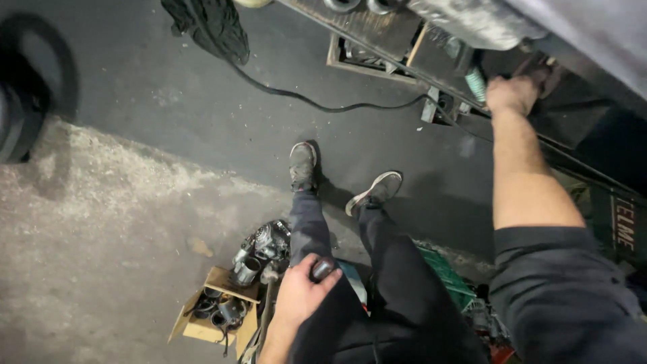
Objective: The person uses a T-handle wrench to tighten bolts on a mechanical component clamped in a vise. They then use a hammer and punch to drive a pin into the part, followed by further adjustments with the wrench.
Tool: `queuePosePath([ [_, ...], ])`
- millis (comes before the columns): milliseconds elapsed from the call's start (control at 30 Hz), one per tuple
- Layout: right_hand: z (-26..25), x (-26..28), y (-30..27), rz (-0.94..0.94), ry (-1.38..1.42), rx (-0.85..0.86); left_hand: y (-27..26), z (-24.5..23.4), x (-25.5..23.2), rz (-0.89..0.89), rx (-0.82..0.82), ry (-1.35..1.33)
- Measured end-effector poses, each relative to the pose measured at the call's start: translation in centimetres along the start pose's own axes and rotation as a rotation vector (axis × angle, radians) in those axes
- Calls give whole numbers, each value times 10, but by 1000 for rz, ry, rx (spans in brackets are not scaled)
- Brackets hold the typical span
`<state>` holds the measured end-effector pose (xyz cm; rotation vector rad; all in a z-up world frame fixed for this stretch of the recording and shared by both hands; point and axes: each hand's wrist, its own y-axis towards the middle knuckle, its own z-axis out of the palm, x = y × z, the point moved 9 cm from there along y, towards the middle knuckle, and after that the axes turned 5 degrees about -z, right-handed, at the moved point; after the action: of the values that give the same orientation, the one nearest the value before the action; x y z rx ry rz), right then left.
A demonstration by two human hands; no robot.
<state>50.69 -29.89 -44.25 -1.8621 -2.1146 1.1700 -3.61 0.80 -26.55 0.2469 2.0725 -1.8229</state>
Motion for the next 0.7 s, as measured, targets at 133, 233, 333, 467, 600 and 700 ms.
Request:
queuePosePath([
  [133,84,-26,84,-179,-699,228,0,-4,0,-12,21,33],
  [233,74,-48,106,-164,-495,-20,-2,-13,2,-29,20,37],
  [333,54,-80,106,-40,-16,-322,5,-26,-12,-17,3,49],
  [467,-82,-4,-45,-70,29,-523,7,-39,-3,19,-53,62],
  [600,-180,149,-147,-526,224,-699,10,-33,1,7,-27,9],
  [700,-180,244,-141,-761,205,-568,13,-29,8,-3,-34,-29],
])
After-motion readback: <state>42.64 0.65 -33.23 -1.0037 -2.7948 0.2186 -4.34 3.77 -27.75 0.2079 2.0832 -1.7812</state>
